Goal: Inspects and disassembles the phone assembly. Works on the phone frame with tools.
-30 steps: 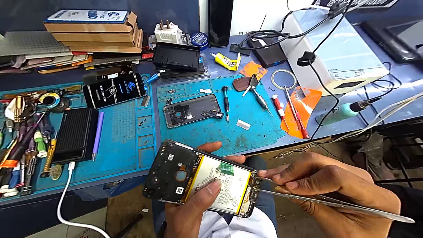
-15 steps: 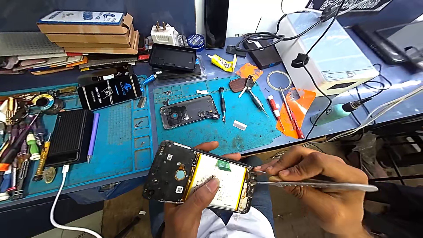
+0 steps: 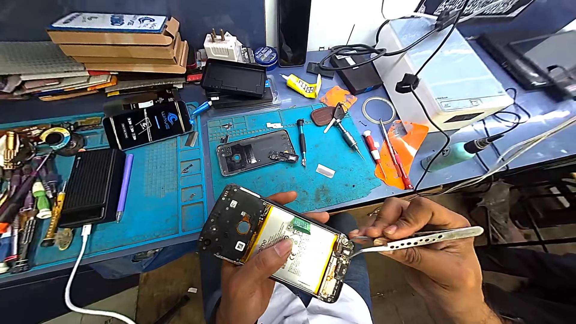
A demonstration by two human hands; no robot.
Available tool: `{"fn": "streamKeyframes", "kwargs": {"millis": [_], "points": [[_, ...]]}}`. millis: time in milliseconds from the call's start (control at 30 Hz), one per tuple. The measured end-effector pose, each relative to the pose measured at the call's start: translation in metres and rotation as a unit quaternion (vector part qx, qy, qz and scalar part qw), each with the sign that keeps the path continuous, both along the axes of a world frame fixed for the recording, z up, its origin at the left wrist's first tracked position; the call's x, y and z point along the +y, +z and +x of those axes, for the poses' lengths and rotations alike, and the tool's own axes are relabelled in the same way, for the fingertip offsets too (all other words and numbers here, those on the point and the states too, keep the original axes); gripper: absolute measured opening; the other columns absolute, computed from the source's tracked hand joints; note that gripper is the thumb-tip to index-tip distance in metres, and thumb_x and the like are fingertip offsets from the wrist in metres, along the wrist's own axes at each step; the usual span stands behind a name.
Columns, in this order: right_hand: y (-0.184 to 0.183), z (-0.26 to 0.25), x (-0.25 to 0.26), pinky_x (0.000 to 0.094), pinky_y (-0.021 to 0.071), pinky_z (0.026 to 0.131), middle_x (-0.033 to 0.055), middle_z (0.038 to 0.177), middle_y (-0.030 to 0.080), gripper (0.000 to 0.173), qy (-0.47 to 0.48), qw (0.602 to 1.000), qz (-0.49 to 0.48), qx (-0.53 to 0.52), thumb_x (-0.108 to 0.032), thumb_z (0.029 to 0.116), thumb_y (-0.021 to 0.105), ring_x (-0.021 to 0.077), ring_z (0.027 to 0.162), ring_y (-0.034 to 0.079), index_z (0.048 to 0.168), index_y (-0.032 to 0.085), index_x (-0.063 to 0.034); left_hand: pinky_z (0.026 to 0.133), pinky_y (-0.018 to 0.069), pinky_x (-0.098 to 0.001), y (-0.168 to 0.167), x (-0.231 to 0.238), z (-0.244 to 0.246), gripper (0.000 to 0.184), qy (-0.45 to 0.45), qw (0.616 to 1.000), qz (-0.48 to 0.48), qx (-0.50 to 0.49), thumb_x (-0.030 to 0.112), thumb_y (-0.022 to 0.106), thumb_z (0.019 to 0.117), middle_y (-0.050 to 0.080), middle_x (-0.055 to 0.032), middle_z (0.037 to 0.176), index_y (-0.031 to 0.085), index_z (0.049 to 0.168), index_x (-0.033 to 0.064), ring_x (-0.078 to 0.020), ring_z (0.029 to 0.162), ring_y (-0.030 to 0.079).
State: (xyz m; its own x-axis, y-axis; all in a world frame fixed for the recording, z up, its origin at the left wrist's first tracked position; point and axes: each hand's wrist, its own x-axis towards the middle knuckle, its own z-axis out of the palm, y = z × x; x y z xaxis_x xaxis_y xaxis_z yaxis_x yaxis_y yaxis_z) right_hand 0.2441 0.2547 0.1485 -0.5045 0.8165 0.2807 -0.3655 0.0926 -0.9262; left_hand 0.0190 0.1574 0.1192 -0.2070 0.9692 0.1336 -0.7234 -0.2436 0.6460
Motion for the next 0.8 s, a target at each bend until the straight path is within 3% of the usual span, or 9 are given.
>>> {"fn": "streamKeyframes", "kwargs": {"millis": [100, 200, 333, 433, 500, 600, 700, 800], "points": [[-0.001, 0.0, 0.003, 0.0454, 0.0647, 0.086, 0.0093, 0.095, 0.07, 0.015, -0.026, 0.999, -0.003, 0.038, -0.007, 0.0878, 0.077, 0.0241, 0.089, 0.074, 0.1, 0.069, -0.0095, 0.097, 0.0574, -0.0528, -0.006, -0.001, -0.005, 0.047, 0.003, 1.0, -0.014, -0.01, 0.007, 0.064, 0.0957, 0.066, -0.0321, 0.121, 0.056, 0.142, 0.0025, -0.041, 0.111, 0.07], [-0.012, 0.004, 0.018, 0.0481, 0.0618, 0.089, 0.0082, 0.089, 0.07, 0.006, -0.098, 0.995, -0.002, 0.016, -0.01, 0.0922, 0.062, 0.024, 0.087, 0.073, 0.093, 0.067, -0.0122, 0.095, 0.0583, -0.0538, -0.017, -0.003, -0.012, 0.049, 0.024, 0.998, -0.054, -0.021, 0.009, 0.068, 0.093, 0.066, -0.0331, 0.12, 0.057, 0.14, 0.0022, -0.0424, 0.11, 0.07], [-0.036, 0.007, 0.045, 0.0376, 0.0631, 0.061, 0.0047, 0.07, 0.068, 0.023, -0.163, 0.973, 0.007, -0.164, 0.001, 0.085, 0.042, 0.0183, 0.061, 0.07, 0.085, 0.062, -0.0103, 0.087, 0.0614, -0.0531, -0.021, -0.005, -0.017, 0.036, 0.081, 0.984, -0.151, -0.053, 0.007, 0.068, 0.0872, 0.069, -0.034, 0.111, 0.061, 0.121, -0.0036, -0.0426, 0.101, 0.073], [-0.041, 0.0, 0.061, 0.0328, 0.051, 0.046, -0.0019, 0.065, 0.061, 0.019, -0.2, 0.909, 0.092, -0.355, -0.005, 0.0817, 0.048, 0.0125, 0.051, 0.058, 0.088, 0.065, -0.0121, 0.085, 0.0621, -0.051, -0.019, -0.002, -0.02, 0.033, 0.104, 0.971, -0.209, -0.052, 0.007, 0.059, 0.0882, 0.069, -0.0345, 0.111, 0.058, 0.117, -0.0079, -0.0409, 0.099, 0.073], [-0.039, -0.008, 0.074, 0.0423, 0.0444, 0.048, -0.001, 0.066, 0.057, 0.015, -0.214, 0.829, 0.148, -0.495, -0.012, 0.089, 0.052, 0.0175, 0.056, 0.056, 0.091, 0.067, -0.0153, 0.082, 0.0631, -0.0491, -0.017, 0.001, -0.021, 0.032, 0.126, 0.959, -0.25, -0.051, 0.005, 0.052, 0.0919, 0.069, -0.0342, 0.112, 0.056, 0.12, -0.0093, -0.0397, 0.098, 0.074], [-0.039, -0.028, 0.089, 0.0546, 0.048, 0.058, 0.008, 0.078, 0.064, 0.015, -0.222, 0.738, 0.197, -0.605, -0.013, 0.0904, 0.056, 0.0299, 0.072, 0.065, 0.099, 0.068, -0.0117, 0.073, 0.0655, -0.0485, -0.015, 0.006, -0.02, 0.032, 0.165, 0.941, -0.292, -0.045, 0.0, 0.05, 0.0939, 0.07, -0.0322, 0.109, 0.051, 0.124, -0.0084, -0.0384, 0.092, 0.075], [-0.049, -0.038, 0.097, 0.0539, 0.0523, 0.064, 0.0126, 0.093, 0.064, 0.022, -0.225, 0.699, 0.243, -0.633, -0.01, 0.0905, 0.059, 0.0339, 0.085, 0.066, 0.11, 0.07, -0.0089, 0.066, 0.0658, -0.0474, -0.016, 0.008, -0.019, 0.035, 0.187, 0.933, -0.306, -0.038, -0.002, 0.05, 0.0972, 0.07, -0.0272, 0.107, 0.046, 0.132, -0.0039, -0.0342, 0.087, 0.076], [-0.053, -0.035, 0.1, 0.0517, 0.0543, 0.075, 0.0129, 0.1, 0.065, 0.023, -0.24, 0.702, 0.285, -0.606, -0.014, 0.0931, 0.063, 0.0333, 0.094, 0.065, 0.114, 0.071, -0.0087, 0.069, 0.0657, -0.0485, -0.019, 0.007, -0.021, 0.039, 0.175, 0.941, -0.286, -0.049, -0.002, 0.051, 0.0978, 0.068, -0.0286, 0.116, 0.044, 0.136, -0.0027, -0.0366, 0.093, 0.075]]}}
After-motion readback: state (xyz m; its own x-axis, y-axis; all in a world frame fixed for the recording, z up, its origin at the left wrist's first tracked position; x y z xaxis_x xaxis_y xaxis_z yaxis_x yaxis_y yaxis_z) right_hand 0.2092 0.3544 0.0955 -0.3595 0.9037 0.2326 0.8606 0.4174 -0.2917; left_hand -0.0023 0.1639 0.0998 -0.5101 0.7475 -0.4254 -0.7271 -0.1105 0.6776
